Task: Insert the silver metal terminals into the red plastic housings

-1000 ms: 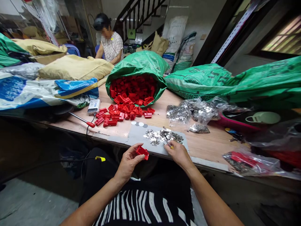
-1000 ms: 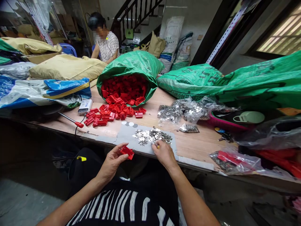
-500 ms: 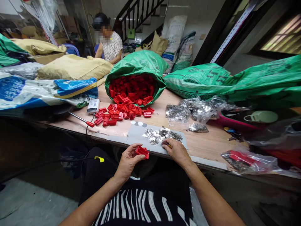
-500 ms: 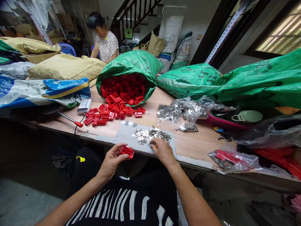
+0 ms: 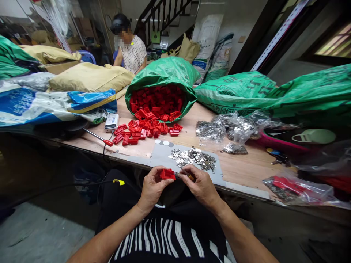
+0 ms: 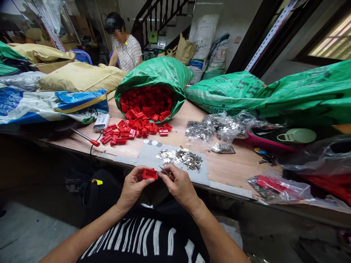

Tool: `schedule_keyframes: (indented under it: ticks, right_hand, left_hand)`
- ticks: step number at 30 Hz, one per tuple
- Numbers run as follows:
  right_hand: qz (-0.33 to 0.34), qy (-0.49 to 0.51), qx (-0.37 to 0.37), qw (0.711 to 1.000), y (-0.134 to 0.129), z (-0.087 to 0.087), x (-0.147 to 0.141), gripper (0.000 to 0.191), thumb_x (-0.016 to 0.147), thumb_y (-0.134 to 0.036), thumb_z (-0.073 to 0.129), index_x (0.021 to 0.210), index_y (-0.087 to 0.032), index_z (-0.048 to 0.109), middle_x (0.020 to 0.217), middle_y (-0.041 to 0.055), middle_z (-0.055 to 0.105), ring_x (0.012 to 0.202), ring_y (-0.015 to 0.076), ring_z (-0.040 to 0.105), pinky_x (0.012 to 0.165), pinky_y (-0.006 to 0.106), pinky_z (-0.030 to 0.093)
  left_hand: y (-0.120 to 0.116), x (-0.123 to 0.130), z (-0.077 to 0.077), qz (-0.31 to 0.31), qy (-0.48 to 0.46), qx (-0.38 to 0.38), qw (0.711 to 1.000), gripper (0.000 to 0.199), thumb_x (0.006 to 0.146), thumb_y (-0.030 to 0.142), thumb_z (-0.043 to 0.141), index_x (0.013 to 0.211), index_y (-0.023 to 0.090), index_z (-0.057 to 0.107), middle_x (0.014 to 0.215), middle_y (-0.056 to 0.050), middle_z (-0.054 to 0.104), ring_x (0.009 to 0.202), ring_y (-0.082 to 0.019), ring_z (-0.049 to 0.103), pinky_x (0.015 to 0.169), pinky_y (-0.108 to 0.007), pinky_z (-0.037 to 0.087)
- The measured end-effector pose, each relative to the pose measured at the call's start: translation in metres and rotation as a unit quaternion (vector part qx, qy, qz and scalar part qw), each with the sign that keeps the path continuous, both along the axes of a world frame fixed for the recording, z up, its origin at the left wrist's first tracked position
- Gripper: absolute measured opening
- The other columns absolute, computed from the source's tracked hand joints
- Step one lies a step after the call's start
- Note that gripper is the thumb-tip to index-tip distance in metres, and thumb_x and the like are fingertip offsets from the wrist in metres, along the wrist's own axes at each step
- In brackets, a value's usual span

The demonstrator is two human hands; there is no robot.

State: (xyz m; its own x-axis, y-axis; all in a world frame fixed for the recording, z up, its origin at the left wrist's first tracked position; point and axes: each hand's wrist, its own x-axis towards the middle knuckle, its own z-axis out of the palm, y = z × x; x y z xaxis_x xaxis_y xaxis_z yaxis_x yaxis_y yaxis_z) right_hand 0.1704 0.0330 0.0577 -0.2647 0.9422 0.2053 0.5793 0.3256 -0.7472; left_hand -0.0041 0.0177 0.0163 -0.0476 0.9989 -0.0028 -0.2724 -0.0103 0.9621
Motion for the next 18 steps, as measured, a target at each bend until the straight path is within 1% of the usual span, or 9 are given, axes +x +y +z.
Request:
schedule_keyframes:
  ticks: [5,11,15,18]
  right_hand:
    - [0.028,-0.035,0.018,0.999,-0.001,-0.005,-0.007,0.007,0.087,-0.026,0.053,0.083,-0.023,0.058,0.073,0.0015,0.063,0.066,0.0166,0.057,0.063,0.027,0.043]
    - [0.042,-0.036,0.029,0.998,-0.003,-0.01,-0.011,0.007,0.087,-0.021,0.052,0.083,-0.022,0.058,0.073,0.0015,0.061,0.066,0.0155,0.057,0.062,0.026,0.043]
    - [0.029,-0.021,0.053,0.998,-0.003,-0.008,-0.009,0.008,0.088,-0.025,0.054,0.083,-0.021,0.059,0.071,0.0011,0.062,0.063,0.0145,0.057,0.059,0.025,0.043]
    - [-0.013,-0.01,0.066,0.998,0.002,-0.008,0.001,0.011,0.088,-0.03,0.056,0.084,-0.021,0.06,0.073,0.0014,0.065,0.061,0.0139,0.057,0.058,0.024,0.044]
  left_hand:
    - [-0.001,-0.001,-0.003,-0.008,0.041,0.044,0.998,0.032,0.066,0.024,0.079,0.094,0.019,0.063,0.095,-0.004,0.073,0.089,-0.019,0.068,0.085,-0.03,0.053]
    - [-0.001,0.0,-0.007,-0.01,0.076,0.07,0.995,0.031,0.069,0.026,0.077,0.096,0.019,0.065,0.097,-0.005,0.072,0.089,-0.02,0.068,0.084,-0.029,0.053]
    - [-0.001,-0.001,-0.006,-0.006,0.079,0.065,0.995,0.031,0.069,0.027,0.078,0.096,0.019,0.064,0.096,-0.005,0.072,0.089,-0.019,0.068,0.084,-0.029,0.053]
    - [-0.001,-0.002,-0.005,0.003,0.072,0.055,0.996,0.032,0.068,0.026,0.078,0.095,0.019,0.063,0.097,-0.004,0.072,0.089,-0.019,0.068,0.086,-0.03,0.053]
